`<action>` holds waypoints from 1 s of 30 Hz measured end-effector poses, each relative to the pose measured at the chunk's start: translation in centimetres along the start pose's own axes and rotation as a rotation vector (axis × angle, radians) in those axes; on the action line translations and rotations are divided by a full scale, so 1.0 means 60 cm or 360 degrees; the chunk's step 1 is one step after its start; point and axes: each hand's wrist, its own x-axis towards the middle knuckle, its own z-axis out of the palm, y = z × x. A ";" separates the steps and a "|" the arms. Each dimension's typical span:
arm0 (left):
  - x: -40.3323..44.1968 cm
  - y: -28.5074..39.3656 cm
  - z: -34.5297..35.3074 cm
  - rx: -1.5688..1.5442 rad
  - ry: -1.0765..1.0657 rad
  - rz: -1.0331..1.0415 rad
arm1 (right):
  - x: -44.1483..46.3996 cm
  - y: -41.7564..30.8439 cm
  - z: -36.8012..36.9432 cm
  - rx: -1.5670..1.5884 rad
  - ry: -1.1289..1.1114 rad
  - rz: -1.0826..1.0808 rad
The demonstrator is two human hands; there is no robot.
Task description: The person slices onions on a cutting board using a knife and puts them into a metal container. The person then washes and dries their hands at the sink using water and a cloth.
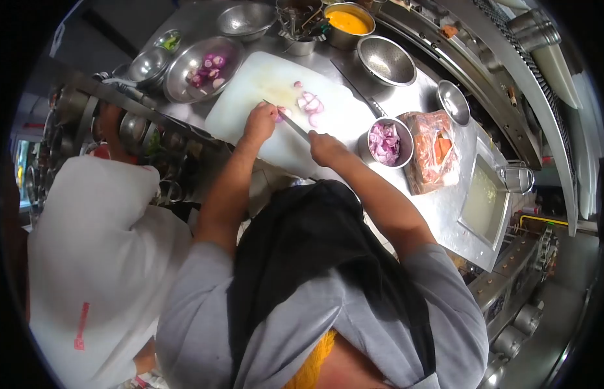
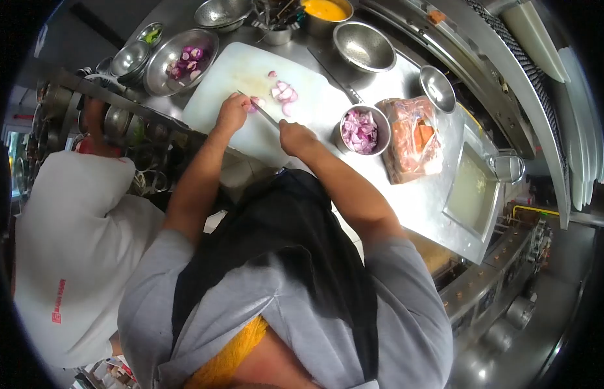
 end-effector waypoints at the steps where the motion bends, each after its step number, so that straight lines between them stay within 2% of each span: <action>1: 0.005 0.003 -0.002 0.0005 0.0001 -0.0013 | 0.001 -0.002 -0.012 -0.0006 0.0004 0.0001; 4: 0.001 0.008 -0.013 0.0037 -0.0007 -0.0025 | -0.001 -0.018 -0.029 0.0026 -0.0037 0.0070; 7: 0.006 0.001 -0.008 0.0066 0.0019 0.0004 | -0.005 0.003 0.005 0.0020 -0.0038 -0.0018; 9: 0.006 0.007 -0.006 0.0088 0.0035 0.0030 | -0.001 0.001 0.025 0.0130 -0.0005 0.0094; 13: 0.009 0.005 -0.018 0.0020 -0.0120 -0.0105 | 0.014 0.021 0.012 0.0087 -0.0036 0.0061; 15: 0.008 0.003 -0.020 -0.0035 -0.0122 -0.0130 | 0.004 0.035 0.007 0.0119 0.0099 0.0114; 17: 0.009 0.010 -0.036 0.0275 -0.0219 -0.0039 | -0.013 0.041 0.004 0.0104 0.0076 0.0085; 18: 0.011 0.012 -0.040 0.0275 -0.0213 -0.0043 | -0.020 0.039 0.002 0.0097 0.0059 0.0061; 20: 0.012 0.016 -0.045 0.0456 -0.0277 -0.0386 | -0.023 0.040 0.017 0.0130 0.0061 0.0043; 21: 0.009 0.010 -0.040 0.0457 -0.0276 -0.0387 | -0.027 0.036 0.020 0.0168 0.0062 0.0031; 23: -0.004 -0.010 -0.024 0.0037 -0.0121 -0.0805 | -0.033 0.027 0.024 0.0167 0.0054 0.0046; 24: -0.009 -0.023 -0.013 0.0040 -0.0122 -0.0805 | -0.035 0.023 0.024 0.0163 0.0046 0.0061; 26: -0.015 -0.044 0.004 -0.0383 -0.0021 -0.0597 | -0.035 0.021 0.027 0.0159 0.0056 0.0065; 30: -0.021 -0.039 -0.006 -0.0526 -0.0149 -0.0511 | -0.034 0.016 0.016 0.0114 -0.0003 0.0005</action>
